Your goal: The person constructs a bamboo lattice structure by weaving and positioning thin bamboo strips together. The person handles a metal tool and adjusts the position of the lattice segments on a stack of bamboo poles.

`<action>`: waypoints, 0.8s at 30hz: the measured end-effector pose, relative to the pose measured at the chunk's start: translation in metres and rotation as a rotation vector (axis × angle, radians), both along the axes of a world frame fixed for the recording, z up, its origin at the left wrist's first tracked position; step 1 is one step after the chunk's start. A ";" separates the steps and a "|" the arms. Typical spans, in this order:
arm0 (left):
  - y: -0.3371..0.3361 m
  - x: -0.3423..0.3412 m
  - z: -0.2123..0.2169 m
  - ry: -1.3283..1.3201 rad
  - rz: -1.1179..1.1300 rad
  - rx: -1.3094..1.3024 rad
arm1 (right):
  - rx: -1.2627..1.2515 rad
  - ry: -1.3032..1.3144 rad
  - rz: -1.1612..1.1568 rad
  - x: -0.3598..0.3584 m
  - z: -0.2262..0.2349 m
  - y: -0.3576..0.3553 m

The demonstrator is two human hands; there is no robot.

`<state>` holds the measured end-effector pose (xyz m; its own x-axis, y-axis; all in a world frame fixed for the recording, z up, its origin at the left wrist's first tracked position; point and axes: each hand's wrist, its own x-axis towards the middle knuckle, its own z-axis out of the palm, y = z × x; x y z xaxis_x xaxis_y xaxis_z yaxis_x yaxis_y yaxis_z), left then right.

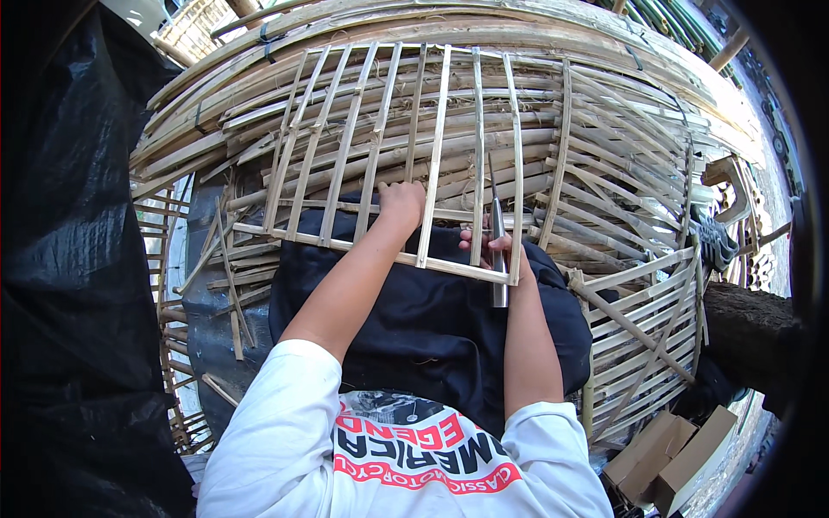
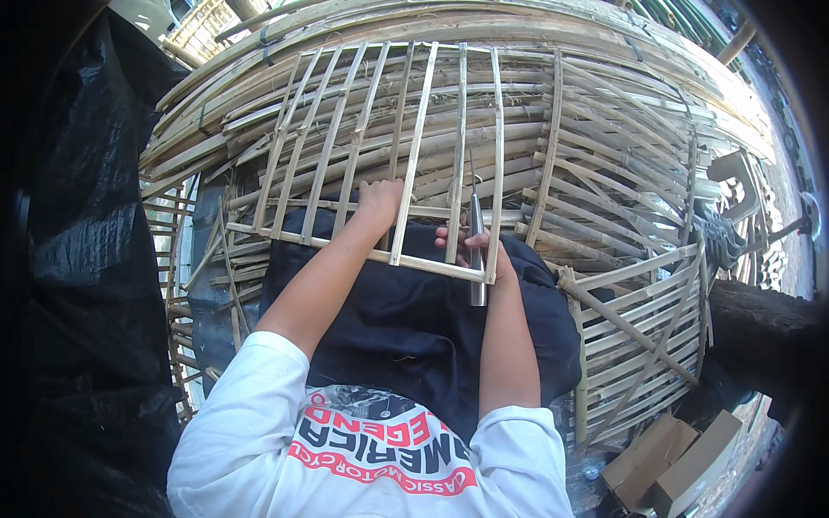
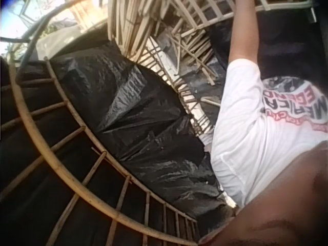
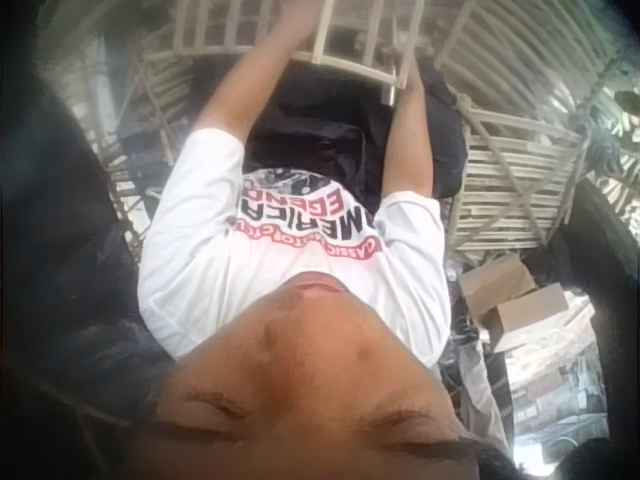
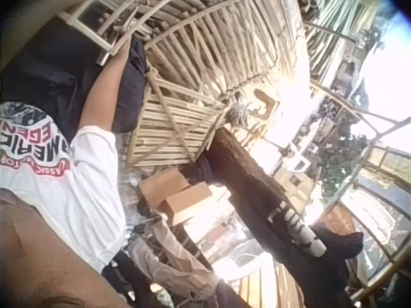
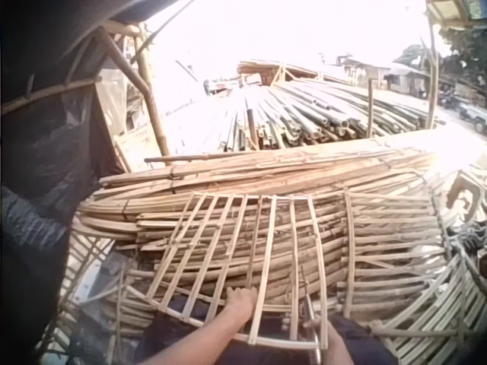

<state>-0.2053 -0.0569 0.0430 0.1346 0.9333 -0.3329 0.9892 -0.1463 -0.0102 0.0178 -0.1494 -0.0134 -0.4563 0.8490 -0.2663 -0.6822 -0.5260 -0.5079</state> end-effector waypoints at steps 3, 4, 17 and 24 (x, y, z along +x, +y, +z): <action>0.001 -0.002 -0.002 -0.051 -0.060 -0.026 | 0.011 -0.009 0.047 -0.002 0.004 -0.001; 0.003 -0.006 -0.003 -0.047 -0.057 -0.028 | 0.018 -0.065 0.014 -0.004 0.010 -0.004; 0.019 -0.022 -0.029 -0.537 -0.021 -0.256 | 0.106 -0.188 0.102 -0.006 0.002 -0.005; 0.028 -0.018 -0.005 -0.985 0.353 -0.483 | 0.074 -0.256 0.085 0.000 0.003 -0.004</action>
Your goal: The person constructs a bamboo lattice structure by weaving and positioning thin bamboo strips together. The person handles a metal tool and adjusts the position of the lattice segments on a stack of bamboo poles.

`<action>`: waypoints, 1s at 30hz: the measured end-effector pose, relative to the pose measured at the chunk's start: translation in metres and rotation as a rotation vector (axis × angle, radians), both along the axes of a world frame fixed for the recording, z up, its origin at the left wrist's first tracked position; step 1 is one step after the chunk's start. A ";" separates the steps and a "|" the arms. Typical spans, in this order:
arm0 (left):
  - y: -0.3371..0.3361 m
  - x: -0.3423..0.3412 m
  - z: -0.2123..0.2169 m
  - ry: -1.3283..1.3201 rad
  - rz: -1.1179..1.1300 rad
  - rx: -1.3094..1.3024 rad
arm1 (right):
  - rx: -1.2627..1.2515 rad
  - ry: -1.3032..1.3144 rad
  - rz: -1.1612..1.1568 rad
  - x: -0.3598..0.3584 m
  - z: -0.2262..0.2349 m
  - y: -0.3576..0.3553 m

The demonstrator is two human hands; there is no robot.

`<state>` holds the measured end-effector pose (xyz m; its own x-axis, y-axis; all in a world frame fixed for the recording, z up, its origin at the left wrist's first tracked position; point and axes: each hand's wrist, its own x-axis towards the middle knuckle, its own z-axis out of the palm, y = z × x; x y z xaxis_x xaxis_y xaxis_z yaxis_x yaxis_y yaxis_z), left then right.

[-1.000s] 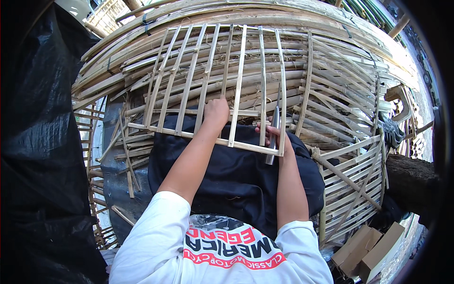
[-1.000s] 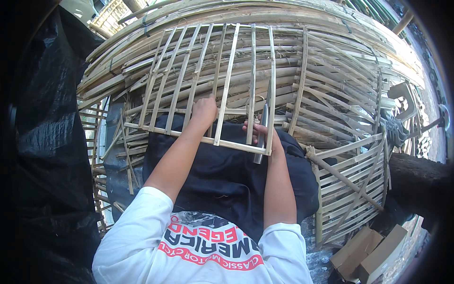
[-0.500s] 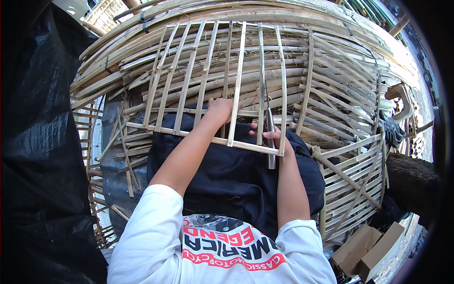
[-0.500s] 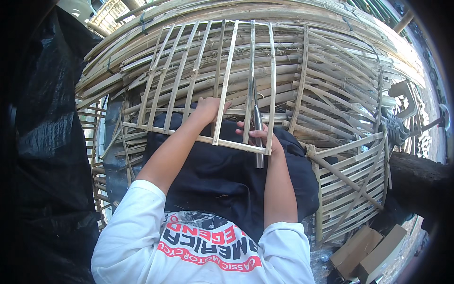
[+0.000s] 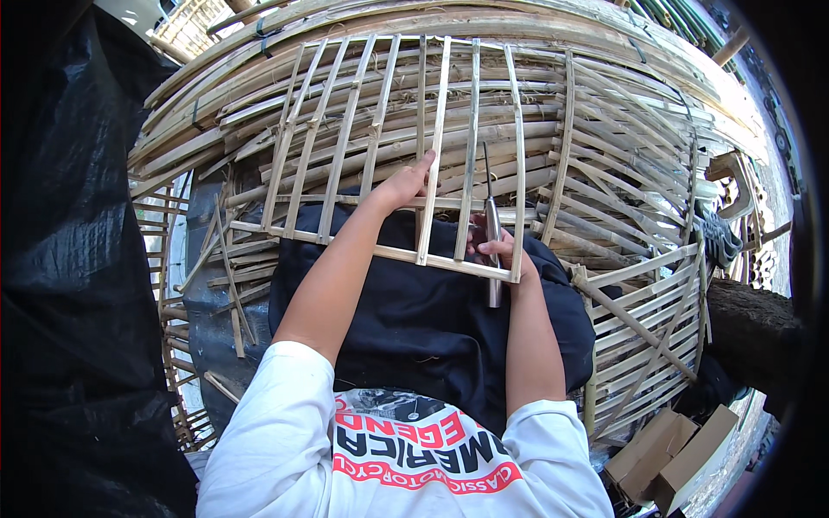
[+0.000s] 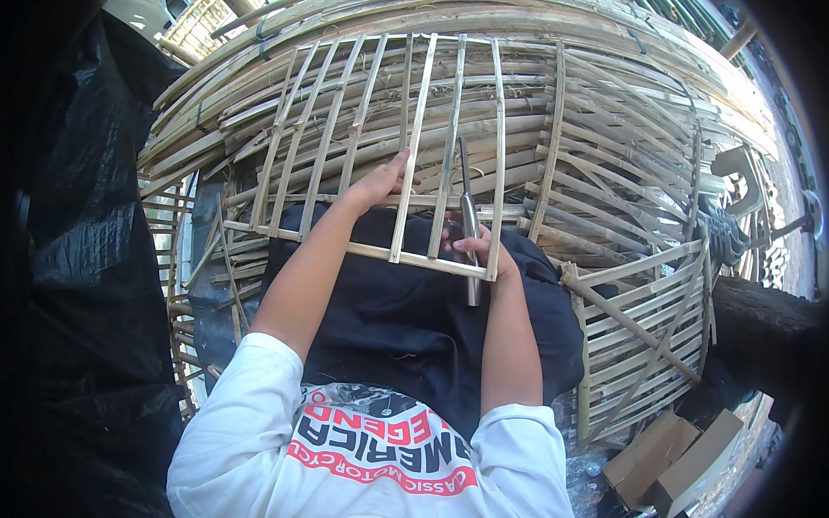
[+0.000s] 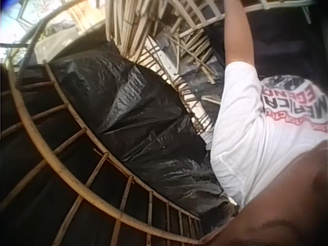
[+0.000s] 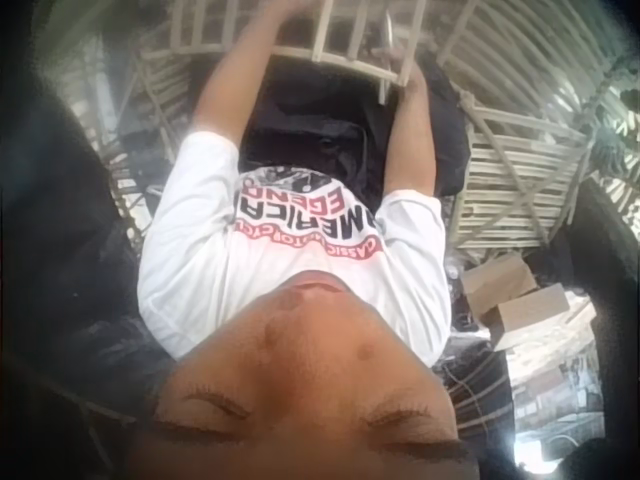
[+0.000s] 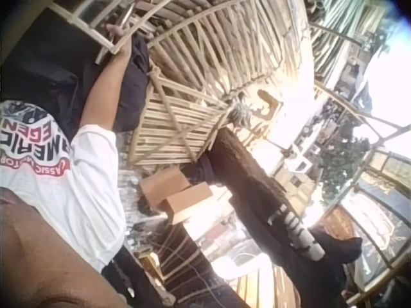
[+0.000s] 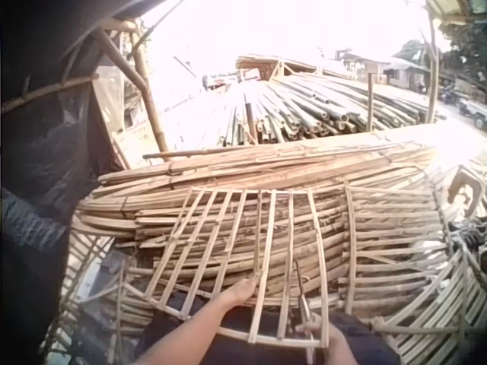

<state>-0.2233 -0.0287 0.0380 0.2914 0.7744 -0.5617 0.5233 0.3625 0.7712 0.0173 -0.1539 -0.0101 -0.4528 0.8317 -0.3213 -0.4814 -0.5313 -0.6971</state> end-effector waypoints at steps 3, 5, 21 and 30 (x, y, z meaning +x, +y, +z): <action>-0.005 -0.006 0.008 0.012 0.064 0.000 | -0.045 -0.087 -0.045 -0.004 -0.010 0.008; -0.015 0.006 0.023 0.051 -0.161 0.101 | -0.189 -0.152 -0.176 0.000 -0.019 0.007; -0.044 0.049 0.036 0.413 0.061 0.277 | -0.218 -0.396 -0.578 0.006 0.007 0.001; -0.050 0.050 0.042 0.278 0.140 0.318 | -0.073 -0.243 -0.709 0.009 0.035 0.000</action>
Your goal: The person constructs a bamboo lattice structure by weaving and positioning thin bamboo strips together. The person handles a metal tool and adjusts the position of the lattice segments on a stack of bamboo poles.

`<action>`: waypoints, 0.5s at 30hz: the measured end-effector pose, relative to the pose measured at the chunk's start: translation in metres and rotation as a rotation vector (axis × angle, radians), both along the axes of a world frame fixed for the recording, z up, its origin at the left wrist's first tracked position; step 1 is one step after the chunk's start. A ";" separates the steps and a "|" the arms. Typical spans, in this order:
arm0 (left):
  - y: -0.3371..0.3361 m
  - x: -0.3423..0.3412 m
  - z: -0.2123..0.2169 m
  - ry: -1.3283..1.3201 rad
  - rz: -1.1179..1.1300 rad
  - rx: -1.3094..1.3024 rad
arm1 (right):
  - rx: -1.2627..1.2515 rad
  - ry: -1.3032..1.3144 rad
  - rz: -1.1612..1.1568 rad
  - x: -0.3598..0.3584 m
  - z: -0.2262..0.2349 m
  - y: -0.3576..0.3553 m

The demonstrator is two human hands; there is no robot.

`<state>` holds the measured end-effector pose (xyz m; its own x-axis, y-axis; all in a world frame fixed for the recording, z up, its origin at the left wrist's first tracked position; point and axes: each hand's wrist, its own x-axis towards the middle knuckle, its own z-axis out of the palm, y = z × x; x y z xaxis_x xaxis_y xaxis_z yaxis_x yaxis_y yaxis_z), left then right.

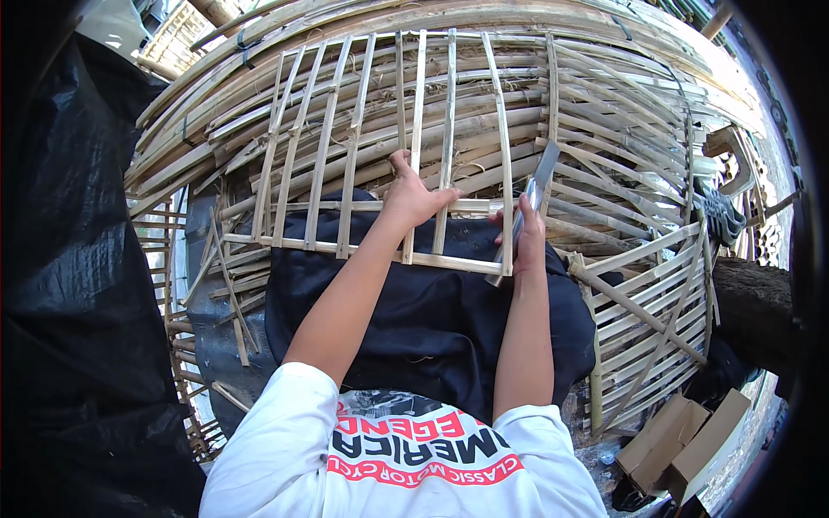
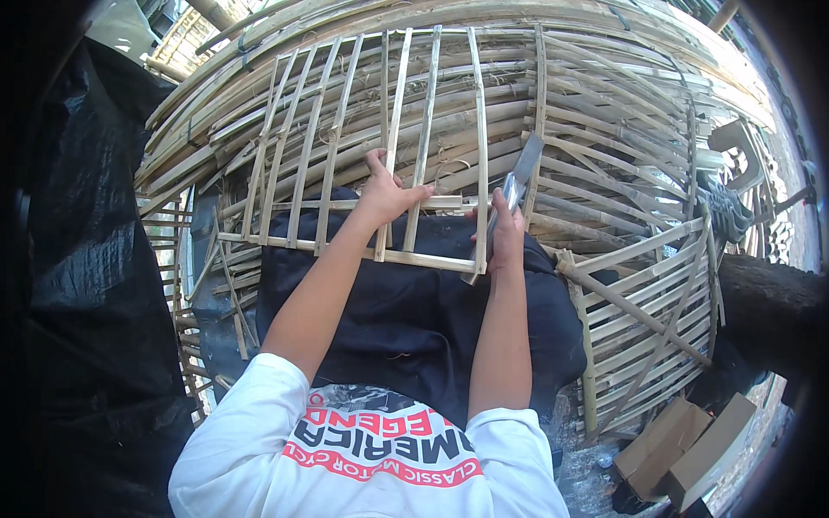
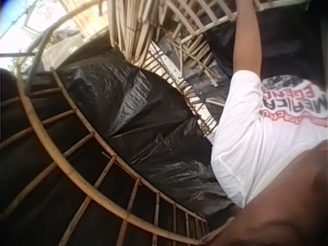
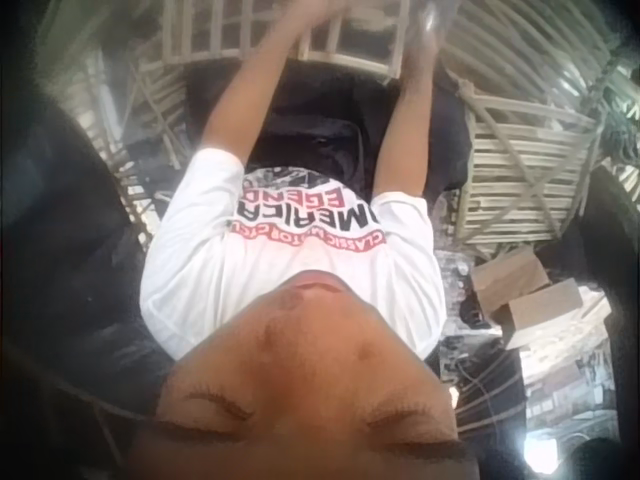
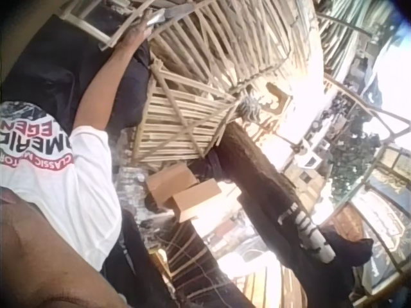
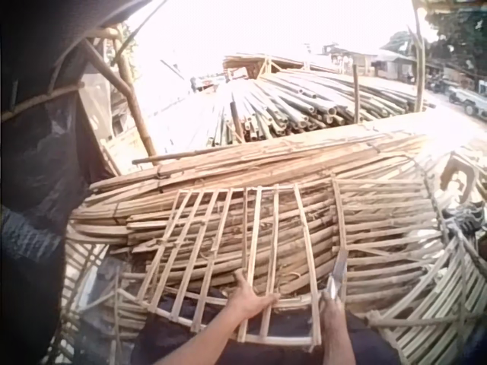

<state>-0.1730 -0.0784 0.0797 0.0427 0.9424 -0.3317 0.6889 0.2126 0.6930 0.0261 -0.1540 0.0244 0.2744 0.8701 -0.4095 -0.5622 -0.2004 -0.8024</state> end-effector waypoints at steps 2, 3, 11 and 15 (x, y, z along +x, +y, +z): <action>0.001 0.004 -0.003 0.039 0.003 0.021 | 0.022 -0.130 0.033 -0.001 0.000 0.000; -0.001 0.005 -0.006 0.054 0.021 0.045 | 0.042 -0.136 0.084 -0.001 0.002 0.000; -0.008 0.015 -0.009 0.059 0.065 0.189 | 0.046 -0.165 0.156 0.001 0.005 0.001; -0.004 0.007 -0.014 -0.011 0.062 0.180 | 0.069 -0.183 0.176 0.000 0.005 0.002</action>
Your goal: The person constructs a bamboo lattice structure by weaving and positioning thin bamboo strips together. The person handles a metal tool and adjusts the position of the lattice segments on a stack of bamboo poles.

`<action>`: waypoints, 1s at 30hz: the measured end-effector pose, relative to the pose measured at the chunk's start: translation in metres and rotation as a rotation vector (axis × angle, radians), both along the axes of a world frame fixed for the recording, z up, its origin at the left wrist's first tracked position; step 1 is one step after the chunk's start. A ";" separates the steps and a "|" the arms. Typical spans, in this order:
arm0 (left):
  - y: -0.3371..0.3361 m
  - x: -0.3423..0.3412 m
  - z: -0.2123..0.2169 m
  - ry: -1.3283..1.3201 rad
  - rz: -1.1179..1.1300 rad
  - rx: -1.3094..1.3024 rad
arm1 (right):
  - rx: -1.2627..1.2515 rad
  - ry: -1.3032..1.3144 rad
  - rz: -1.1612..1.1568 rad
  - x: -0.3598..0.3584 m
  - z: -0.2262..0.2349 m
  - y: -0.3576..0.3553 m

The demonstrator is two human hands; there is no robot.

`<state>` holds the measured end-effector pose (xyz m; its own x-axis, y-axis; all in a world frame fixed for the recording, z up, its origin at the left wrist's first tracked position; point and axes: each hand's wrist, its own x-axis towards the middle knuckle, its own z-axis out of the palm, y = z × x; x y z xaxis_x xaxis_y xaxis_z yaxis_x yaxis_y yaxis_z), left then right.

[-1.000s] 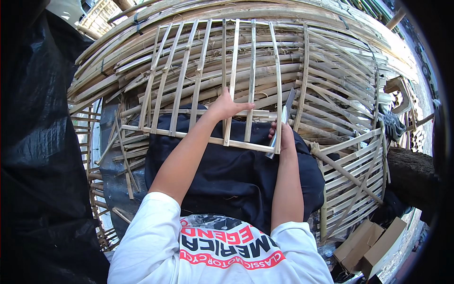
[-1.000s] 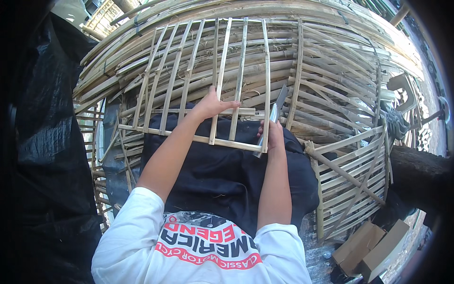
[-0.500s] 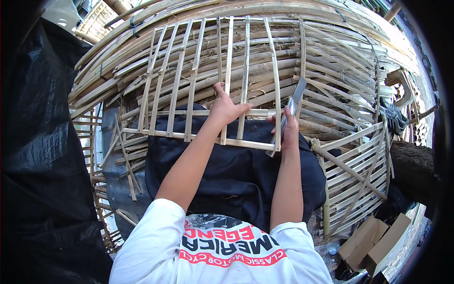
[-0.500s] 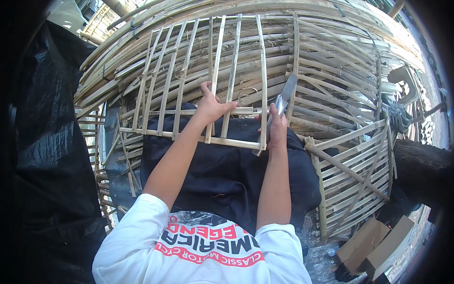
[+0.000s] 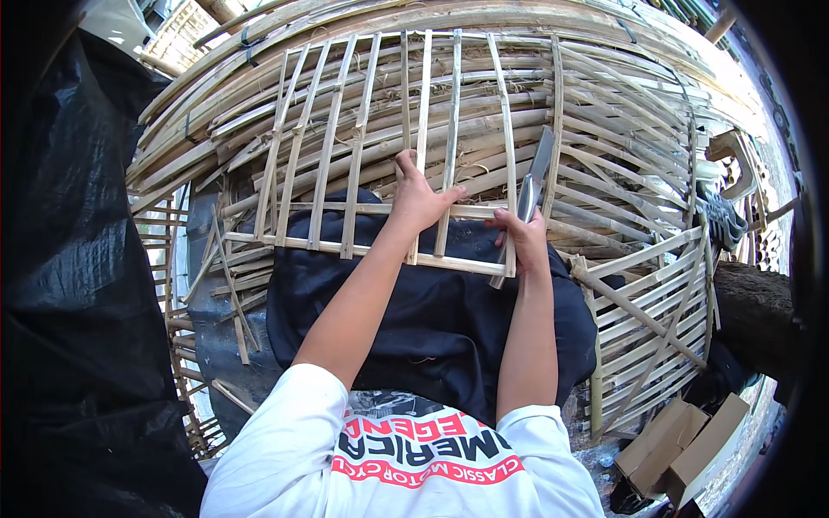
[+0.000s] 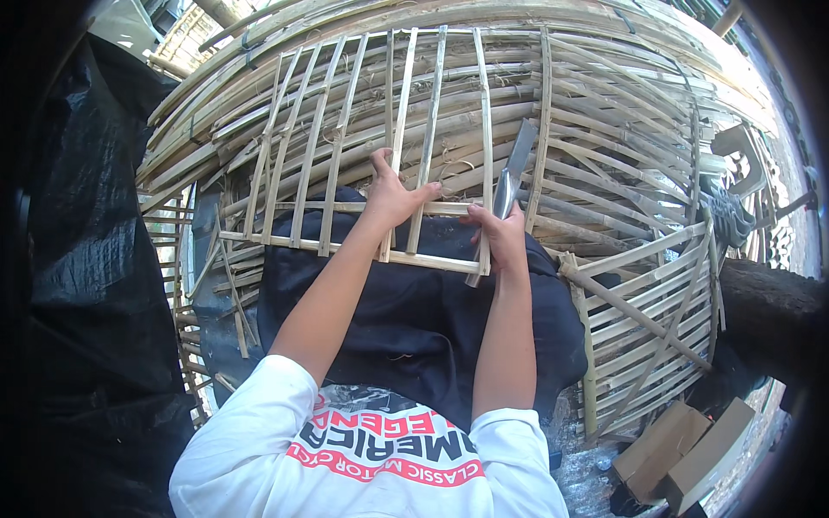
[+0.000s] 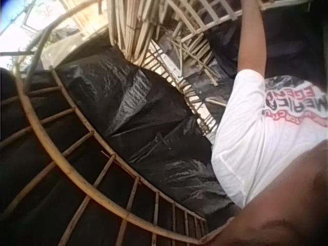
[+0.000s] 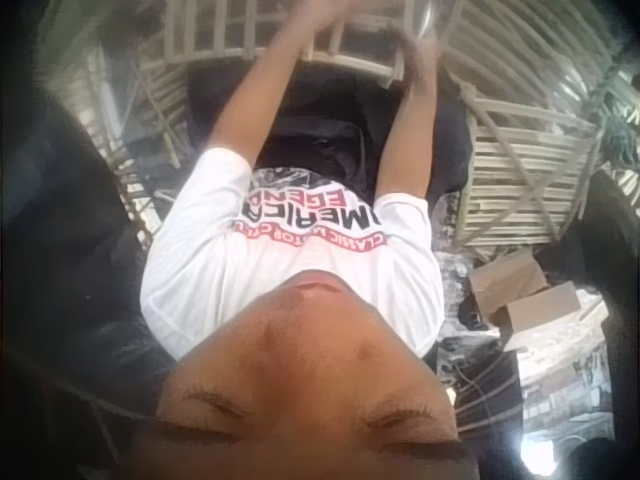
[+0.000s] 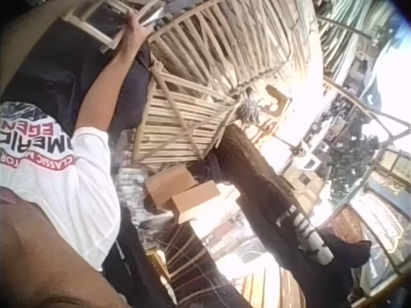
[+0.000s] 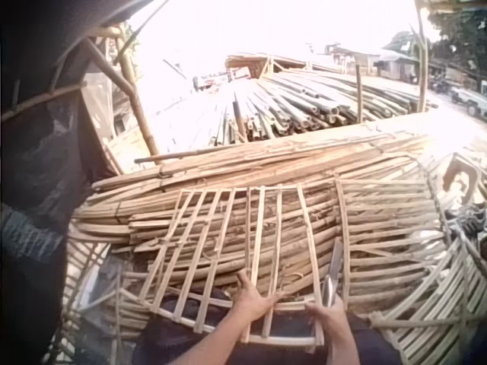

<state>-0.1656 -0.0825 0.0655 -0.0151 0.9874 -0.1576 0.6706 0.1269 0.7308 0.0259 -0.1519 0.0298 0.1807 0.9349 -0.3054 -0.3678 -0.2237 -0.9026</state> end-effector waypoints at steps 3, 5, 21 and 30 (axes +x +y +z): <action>0.008 -0.011 -0.012 -0.037 0.006 0.063 | 0.014 0.020 -0.007 -0.002 0.000 0.001; 0.010 -0.022 -0.008 -0.109 -0.012 0.035 | 0.029 -0.018 -0.032 -0.004 0.000 0.002; -0.056 -0.350 0.017 -0.673 0.974 0.614 | 0.010 -0.074 -0.032 0.003 -0.012 0.000; -0.071 -0.410 -0.150 -1.276 1.030 -0.027 | -0.021 -0.205 0.013 0.013 -0.025 -0.001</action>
